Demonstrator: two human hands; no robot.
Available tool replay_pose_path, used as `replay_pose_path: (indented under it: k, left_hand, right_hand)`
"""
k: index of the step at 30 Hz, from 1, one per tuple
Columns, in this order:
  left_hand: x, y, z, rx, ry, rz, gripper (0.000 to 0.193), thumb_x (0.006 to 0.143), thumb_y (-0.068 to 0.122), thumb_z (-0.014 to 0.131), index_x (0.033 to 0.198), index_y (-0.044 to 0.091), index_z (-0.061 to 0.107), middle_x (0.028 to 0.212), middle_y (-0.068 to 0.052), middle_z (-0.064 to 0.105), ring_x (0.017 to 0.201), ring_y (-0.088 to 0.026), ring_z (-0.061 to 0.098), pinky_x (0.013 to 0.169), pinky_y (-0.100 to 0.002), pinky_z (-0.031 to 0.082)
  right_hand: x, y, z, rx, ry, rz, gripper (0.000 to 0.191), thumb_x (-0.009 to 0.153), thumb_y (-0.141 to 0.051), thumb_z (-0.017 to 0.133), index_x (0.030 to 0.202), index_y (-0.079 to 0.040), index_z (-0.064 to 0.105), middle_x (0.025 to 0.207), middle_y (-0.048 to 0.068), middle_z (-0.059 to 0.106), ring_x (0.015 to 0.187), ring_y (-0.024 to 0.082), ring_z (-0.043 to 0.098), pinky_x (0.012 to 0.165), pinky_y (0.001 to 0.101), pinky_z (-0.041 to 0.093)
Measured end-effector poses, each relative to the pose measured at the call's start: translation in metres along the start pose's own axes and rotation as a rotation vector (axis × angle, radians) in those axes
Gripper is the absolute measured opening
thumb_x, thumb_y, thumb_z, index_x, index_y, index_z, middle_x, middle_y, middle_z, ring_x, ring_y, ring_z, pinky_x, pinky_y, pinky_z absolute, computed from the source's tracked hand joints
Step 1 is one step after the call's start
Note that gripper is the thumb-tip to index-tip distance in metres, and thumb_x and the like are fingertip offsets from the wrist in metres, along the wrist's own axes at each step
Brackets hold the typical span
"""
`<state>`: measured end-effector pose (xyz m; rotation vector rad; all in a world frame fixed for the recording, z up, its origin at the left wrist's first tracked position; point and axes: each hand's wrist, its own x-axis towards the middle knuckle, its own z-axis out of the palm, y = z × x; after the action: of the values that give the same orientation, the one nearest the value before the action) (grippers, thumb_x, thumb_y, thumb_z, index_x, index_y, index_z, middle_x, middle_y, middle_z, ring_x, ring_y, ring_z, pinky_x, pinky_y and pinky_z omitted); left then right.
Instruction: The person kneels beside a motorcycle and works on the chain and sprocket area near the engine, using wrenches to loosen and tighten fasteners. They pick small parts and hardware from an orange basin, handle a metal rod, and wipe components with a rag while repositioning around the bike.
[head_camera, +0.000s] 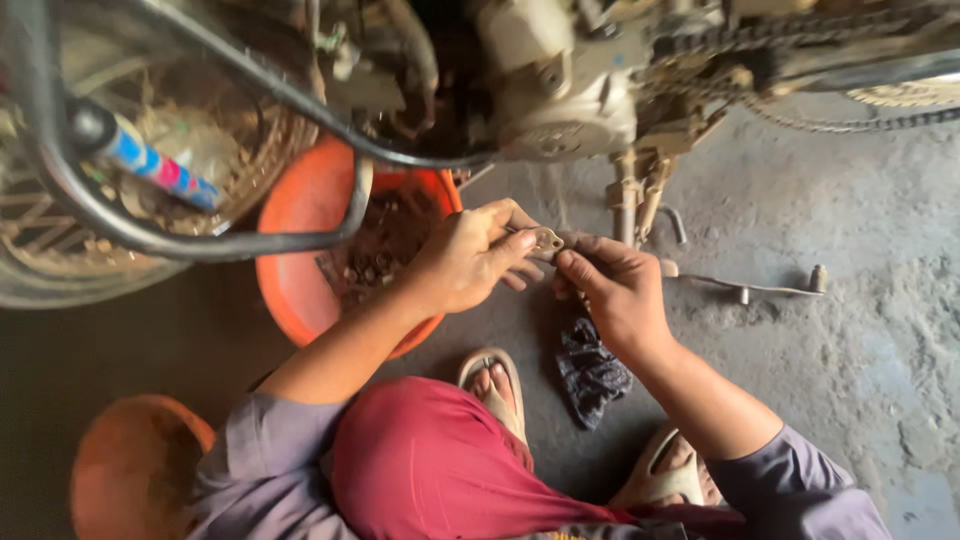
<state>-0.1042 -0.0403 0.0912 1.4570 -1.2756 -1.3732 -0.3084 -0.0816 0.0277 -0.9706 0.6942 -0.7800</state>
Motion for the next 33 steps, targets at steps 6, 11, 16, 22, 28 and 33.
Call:
replay_pose_path:
  k: [6,11,16,22,28,33]
  left_hand:
    - [0.015,0.064,0.038,0.180,0.010,0.004,0.023,0.102,0.020,0.061,0.102,-0.002,0.064,0.093,-0.010,0.079,0.080,-0.014,0.078,0.063,-0.027,0.064]
    - [0.028,0.073,0.059,0.725,0.094,0.244,0.017,0.098,0.019,0.068,0.097,0.002,0.070,0.085,-0.008,0.076,0.073,-0.021,0.073,0.065,-0.037,0.056]
    - [0.082,0.083,0.050,1.445,0.267,1.022,0.020,0.097,0.010,0.071,0.114,0.000,0.071,0.105,-0.011,0.068,0.105,-0.028,0.063,0.092,-0.043,0.047]
    - [0.164,0.068,0.062,1.525,0.467,0.841,0.030,0.089,0.023,0.073,0.112,0.005,0.071,0.115,-0.010,0.063,0.120,-0.031,0.053,0.103,-0.052,0.039]
    - [0.180,0.055,0.065,1.555,0.568,0.778,0.023,0.095,0.024,0.067,0.112,0.010,0.070,0.126,-0.009,0.060,0.122,-0.031,0.052,0.099,-0.051,0.038]
    - [0.185,0.056,0.070,1.588,0.626,0.713,0.013,0.095,0.021,0.063,0.101,0.012,0.071,0.125,-0.008,0.061,0.119,-0.030,0.053,0.098,-0.052,0.039]
  right_hand:
    - [-0.001,-0.026,-0.027,0.383,-0.008,-0.078,0.019,0.098,-0.008,0.066,0.113,0.003,0.069,0.093,0.009,0.074,0.074,0.013,0.066,0.062,0.0265,0.054]
    - [0.000,-0.013,-0.055,0.060,0.097,-0.380,0.015,0.101,-0.004,0.069,0.114,0.004,0.070,0.094,0.009,0.072,0.078,0.014,0.067,0.067,0.0304,0.057]
    - [0.059,-0.003,-0.102,-0.645,0.592,-0.662,0.014,0.101,-0.005,0.070,0.109,0.005,0.076,0.087,0.010,0.074,0.076,0.015,0.070,0.068,0.0318,0.057]
    - [0.140,-0.009,-0.122,0.333,0.395,-0.296,0.020,0.098,-0.007,0.072,0.113,0.006,0.073,0.089,0.007,0.073,0.071,0.013,0.069,0.065,0.0278,0.058]
    - [0.153,-0.024,-0.100,0.287,0.471,-0.368,0.017,0.092,-0.004,0.076,0.105,0.007,0.076,0.082,0.006,0.072,0.062,0.013,0.064,0.057,0.0277,0.053]
    - [0.152,-0.030,-0.095,0.190,0.518,-0.464,0.014,0.093,-0.003,0.079,0.102,0.007,0.078,0.086,0.005,0.075,0.069,0.009,0.064,0.062,0.0248,0.052]
